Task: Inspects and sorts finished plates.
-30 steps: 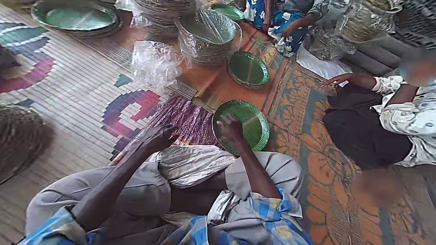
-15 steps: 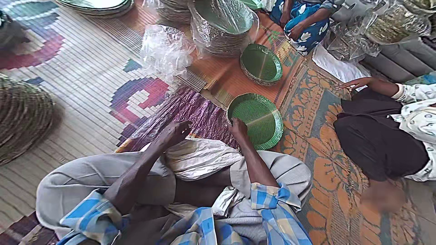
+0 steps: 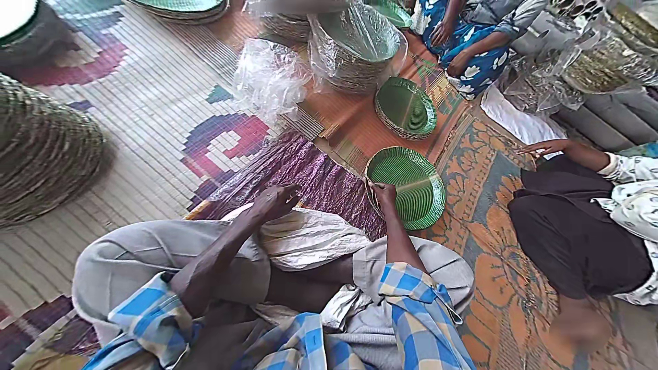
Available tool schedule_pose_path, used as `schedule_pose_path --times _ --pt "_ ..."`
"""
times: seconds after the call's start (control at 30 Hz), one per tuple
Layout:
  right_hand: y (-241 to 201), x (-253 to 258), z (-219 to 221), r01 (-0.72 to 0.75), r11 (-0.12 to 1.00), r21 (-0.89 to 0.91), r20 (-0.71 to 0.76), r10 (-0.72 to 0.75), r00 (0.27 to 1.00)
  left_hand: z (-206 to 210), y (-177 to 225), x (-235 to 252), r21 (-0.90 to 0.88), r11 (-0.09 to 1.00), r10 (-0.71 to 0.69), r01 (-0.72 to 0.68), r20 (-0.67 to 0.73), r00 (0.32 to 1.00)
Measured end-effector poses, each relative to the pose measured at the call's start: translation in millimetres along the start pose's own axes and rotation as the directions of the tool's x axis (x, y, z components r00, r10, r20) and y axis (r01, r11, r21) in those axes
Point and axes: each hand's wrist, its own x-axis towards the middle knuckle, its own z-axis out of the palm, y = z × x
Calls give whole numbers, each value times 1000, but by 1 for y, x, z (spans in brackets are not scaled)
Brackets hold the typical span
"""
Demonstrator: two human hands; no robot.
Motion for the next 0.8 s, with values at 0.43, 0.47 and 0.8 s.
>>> schedule_pose_path --times 0.43,0.47,0.8 --pt "-73 -85 24 811 582 -63 -207 -802 560 15 16 -6 485 810 584 -329 -623 519" --pt "-76 -102 49 845 535 -16 -51 -844 534 14 19 -7 517 792 605 -324 -594 530" --pt "-49 -40 15 333 835 -439 35 -355 934 19 28 -2 448 894 -148 6 283 948"
